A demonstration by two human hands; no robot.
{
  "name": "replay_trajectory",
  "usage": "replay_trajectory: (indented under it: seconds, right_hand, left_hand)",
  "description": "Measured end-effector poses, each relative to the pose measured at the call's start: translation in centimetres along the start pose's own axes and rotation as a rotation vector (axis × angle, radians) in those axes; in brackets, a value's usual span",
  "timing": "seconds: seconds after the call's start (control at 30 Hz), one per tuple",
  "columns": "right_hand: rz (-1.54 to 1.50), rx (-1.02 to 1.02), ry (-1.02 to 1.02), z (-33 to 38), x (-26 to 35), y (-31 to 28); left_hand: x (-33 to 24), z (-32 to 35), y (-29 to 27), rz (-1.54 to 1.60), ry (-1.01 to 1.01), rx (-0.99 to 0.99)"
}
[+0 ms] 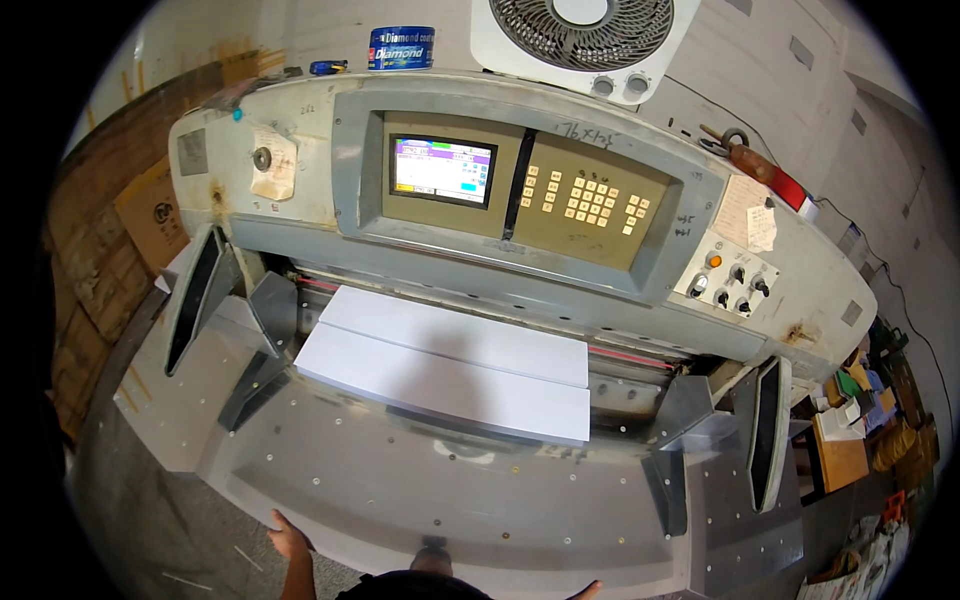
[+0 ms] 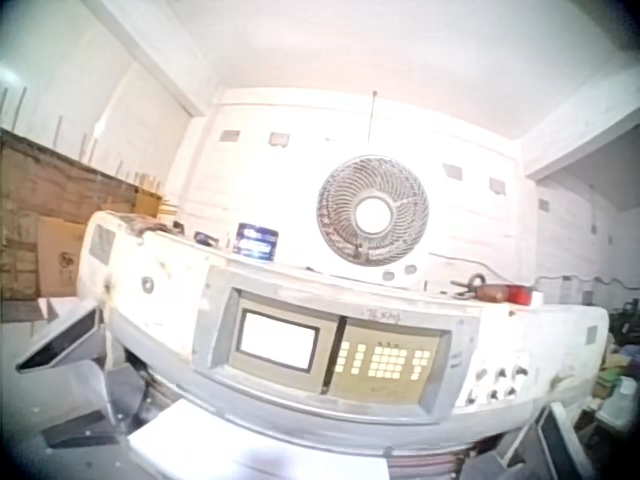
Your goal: The person operates a paper cutting machine, loading sheets of white paper, adjusting settings on the control panel, and cutting the paper into smaller pieces. The cut pieces are collected and stacked.
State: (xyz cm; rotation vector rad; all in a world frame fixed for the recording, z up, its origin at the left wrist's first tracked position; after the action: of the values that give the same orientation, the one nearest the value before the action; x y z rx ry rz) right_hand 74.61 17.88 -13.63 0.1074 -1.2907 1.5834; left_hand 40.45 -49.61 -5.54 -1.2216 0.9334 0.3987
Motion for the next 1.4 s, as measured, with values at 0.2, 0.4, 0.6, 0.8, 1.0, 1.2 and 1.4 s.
replay_trajectory:
  seconds: [0.2, 0.4, 0.6, 0.8, 1.0, 1.2, 1.4]
  right_hand:
    - [-0.016, 0.041, -0.026, 0.0, 0.3, 0.0]
    - [-0.059, 0.119, -0.045, -1.4, -0.2, 1.8]
    - [0.408, 0.042, -0.429, 0.4, 5.0, -2.5]
    - [0.661, -0.313, -0.968, 9.3, 20.1, -6.3]
    - [-0.106, 0.453, -1.37, 25.2, 37.2, 3.6]
    - [-0.242, 0.283, -2.111, 46.7, 53.0, 1.6]
    - [-0.188, 0.154, -2.169, 54.0, 60.2, 0.5]
  left_hand:
    - [0.5, -0.4, 0.3, -0.034, -0.004, -0.013]
    - [1.1, -0.5, 0.3, -0.092, -0.05, -0.036]
    - [0.8, -0.4, 0.2, -0.034, -0.063, -0.063]
    - [0.8, -0.2, 0.2, -0.021, -0.079, -0.081]
    - [1.1, -0.3, 0.7, 0.061, -0.085, -0.022]
    - [1.0, -0.2, 0.7, 0.068, -0.148, -0.041]
    - [0.3, 0.3, -0.5, -0.08, -0.084, -0.058]
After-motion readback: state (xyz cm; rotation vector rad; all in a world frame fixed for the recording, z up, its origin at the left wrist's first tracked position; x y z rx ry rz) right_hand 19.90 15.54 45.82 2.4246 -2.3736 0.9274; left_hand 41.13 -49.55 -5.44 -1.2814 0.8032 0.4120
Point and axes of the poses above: each hand's wrist, its own z-axis away from the middle knuckle, its own y-axis out of the palm, x = y × z, the point moved 10 cm from there along -z, towards the middle knuckle, and after that the axes turned 3 degrees about -x, right-handed, at the moved point
